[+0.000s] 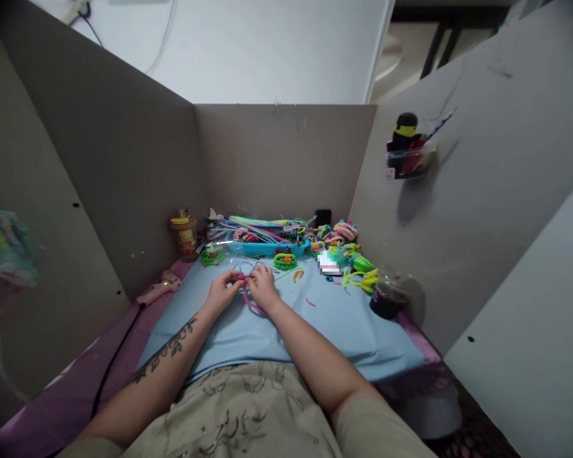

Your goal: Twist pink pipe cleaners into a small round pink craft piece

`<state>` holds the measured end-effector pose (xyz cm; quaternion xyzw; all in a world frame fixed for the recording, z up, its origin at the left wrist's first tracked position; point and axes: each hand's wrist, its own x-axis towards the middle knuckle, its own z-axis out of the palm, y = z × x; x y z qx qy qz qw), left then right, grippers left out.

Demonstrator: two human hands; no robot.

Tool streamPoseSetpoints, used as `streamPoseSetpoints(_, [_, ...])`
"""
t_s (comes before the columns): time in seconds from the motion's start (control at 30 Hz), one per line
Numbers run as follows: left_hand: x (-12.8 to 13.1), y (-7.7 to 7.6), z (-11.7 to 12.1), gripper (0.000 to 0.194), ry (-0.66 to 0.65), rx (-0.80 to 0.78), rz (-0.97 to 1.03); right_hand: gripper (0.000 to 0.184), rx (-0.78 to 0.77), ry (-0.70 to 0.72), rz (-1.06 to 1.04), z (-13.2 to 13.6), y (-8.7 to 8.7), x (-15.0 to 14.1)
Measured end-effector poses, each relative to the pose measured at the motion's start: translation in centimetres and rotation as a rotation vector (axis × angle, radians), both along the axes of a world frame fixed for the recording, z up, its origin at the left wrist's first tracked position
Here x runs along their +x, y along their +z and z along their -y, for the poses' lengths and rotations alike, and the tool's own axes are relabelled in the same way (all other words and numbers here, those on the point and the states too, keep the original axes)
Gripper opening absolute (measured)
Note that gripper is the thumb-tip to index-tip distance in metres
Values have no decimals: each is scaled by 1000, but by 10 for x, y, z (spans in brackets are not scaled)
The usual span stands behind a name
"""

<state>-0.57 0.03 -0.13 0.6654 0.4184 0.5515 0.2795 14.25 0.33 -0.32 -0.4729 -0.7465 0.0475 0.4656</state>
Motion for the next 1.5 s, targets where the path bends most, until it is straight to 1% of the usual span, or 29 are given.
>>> streamPoseSetpoints(0.1, [-2, -2, -3, 20, 27, -14, 7, 11, 35, 45, -111, 1, 3, 5])
streamPoseSetpoints(0.17, [-3, -1, -6, 23, 79, -44, 73, 16, 53, 104, -141, 1, 4, 8])
streamPoseSetpoints(0.23, [-4, -1, -9, 28, 119, -92, 183, 24, 46, 196, -104, 3, 4, 8])
streamPoseSetpoints(0.3, [-5, 0, -11, 33, 118, -143, 298, 28, 29, 287, -26, 5, 5, 6])
streamPoseSetpoints(0.4, [-6, 0, -13, 34, 77, -189, 394, 23, 33, 389, 88, 9, 6, 2])
streamPoseSetpoints(0.47, [-6, 0, -13, 34, 70, -199, 408, 18, 47, 446, 147, 11, 6, 0])
streamPoseSetpoints(0.53, [-5, 1, -12, 35, 59, -204, 410, 14, 55, 465, 159, 11, 6, -1])
streamPoseSetpoints(0.67, [-2, 6, -7, 38, 38, -219, 405, 13, 71, 402, 65, 7, 4, -1])
streamPoseSetpoints(0.73, [-1, 9, -5, 39, 31, -226, 387, 11, 87, 394, 29, 6, 2, -2])
streamPoseSetpoints(0.83, [0, 10, -3, 39, -2, -233, 364, 5, 99, 389, -42, 7, 2, -5])
streamPoseSetpoints(1.0, [-1, 4, -7, 36, -49, -243, 344, 7, 86, 313, -221, 11, 5, -5])
streamPoseSetpoints(1.17, [-1, -3, -11, 33, -54, -228, 275, 10, 46, 189, -279, 10, 9, 0])
streamPoseSetpoints(1.27, [-1, -4, -10, 28, -39, -167, 147, 10, 73, 145, -270, 7, 9, 3])
streamPoseSetpoints(1.4, [1, -2, -2, 18, 0, -11, -148, 11, 139, 95, -197, 5, 8, 5])
streamPoseSetpoints(1.5, [2, 0, 4, 16, -1, 60, -312, 12, 162, 52, -144, 5, 8, 7])
